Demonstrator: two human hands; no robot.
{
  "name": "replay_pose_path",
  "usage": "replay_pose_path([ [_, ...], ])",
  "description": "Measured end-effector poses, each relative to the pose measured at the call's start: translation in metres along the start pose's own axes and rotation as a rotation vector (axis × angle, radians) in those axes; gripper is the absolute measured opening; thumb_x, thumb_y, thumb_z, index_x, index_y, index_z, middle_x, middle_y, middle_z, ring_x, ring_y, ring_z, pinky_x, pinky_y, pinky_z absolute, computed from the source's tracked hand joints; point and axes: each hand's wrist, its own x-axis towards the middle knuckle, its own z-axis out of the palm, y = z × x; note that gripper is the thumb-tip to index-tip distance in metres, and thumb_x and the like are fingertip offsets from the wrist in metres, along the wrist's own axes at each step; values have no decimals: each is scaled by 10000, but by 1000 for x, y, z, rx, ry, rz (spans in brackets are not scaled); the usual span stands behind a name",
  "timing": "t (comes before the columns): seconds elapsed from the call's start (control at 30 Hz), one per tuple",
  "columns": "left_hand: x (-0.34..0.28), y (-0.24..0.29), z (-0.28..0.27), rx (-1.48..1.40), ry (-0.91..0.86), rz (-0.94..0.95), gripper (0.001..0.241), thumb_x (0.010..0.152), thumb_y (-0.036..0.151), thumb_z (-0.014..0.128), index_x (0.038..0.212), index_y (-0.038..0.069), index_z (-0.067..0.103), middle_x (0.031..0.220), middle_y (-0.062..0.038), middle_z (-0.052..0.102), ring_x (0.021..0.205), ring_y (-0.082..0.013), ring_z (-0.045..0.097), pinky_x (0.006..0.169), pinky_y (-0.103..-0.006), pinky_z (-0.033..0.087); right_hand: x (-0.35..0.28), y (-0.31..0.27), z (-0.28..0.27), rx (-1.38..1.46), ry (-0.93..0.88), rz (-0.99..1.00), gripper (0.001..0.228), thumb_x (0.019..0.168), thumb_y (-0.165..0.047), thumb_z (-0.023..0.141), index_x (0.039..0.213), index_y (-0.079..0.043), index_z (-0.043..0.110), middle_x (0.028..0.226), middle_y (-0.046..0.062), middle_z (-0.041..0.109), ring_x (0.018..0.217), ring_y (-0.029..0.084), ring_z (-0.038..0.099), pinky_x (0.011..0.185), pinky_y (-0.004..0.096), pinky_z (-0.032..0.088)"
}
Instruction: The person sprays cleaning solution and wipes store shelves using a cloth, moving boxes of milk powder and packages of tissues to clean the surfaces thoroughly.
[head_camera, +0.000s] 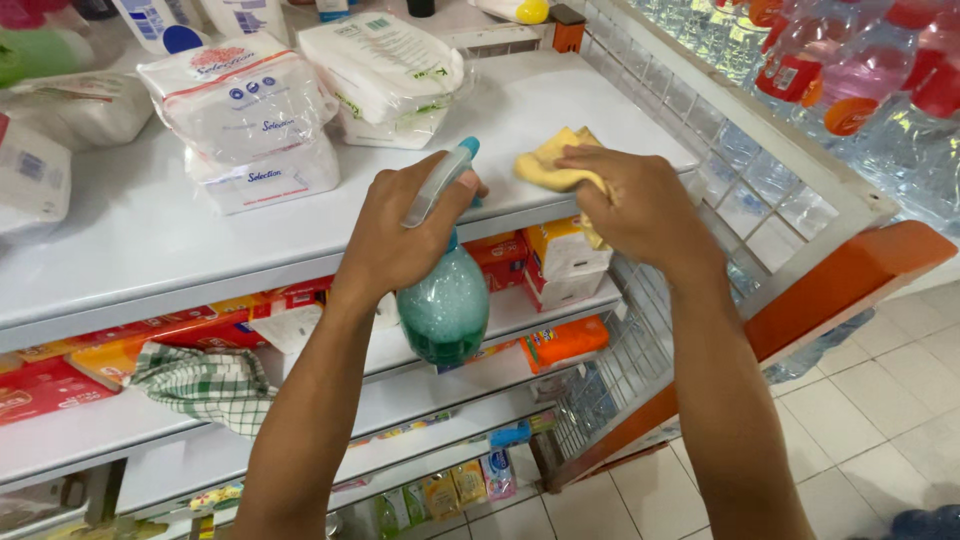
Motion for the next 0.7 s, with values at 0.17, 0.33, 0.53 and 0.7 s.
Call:
replay_pose_path([
  [0.17, -13, 10, -3, 179, 41, 51, 283, 1011, 293, 609, 980, 24, 690, 657, -166, 633, 583, -345, 624, 600, -432, 465, -13, 18, 2, -84, 273, -67, 305, 950, -111, 593, 1215, -29, 719, 1260, 167, 719, 1205, 328, 691, 1051, 403, 528],
  [0.33, -50, 18, -26, 238, 76, -18, 248, 1009, 264, 587, 980, 54, 714, 644, -119, 651, 590, -324, 681, 617, -433, 512, -17, -3, 40, -291, 340, -221, 306, 936, -113, 642, 1225, -62, 732, 1291, 109, 730, 1252, 291, 654, 1059, 456, 445],
  [0.53, -99, 23, -64, 236, 150, 53, 292, 1018, 216, 588, 1197, 15, 700, 823, -130, 725, 865, -374, 744, 1169, -490, 456, -10, -71, 77, -315, 289, -305, 320, 918, -148, 674, 1215, -48, 739, 1275, 81, 732, 1197, 252, 650, 893, 451, 416],
  [0.7, -128, 19, -97, 315, 228, 5, 310, 1018, 200, 586, 1237, 10, 696, 1046, -150, 743, 1029, -374, 731, 1209, -527, 407, -4, -130, 112, -242, 262, -397, 335, 894, -172, 687, 1202, -47, 730, 1293, 66, 720, 1170, 246, 630, 874, 442, 411],
])
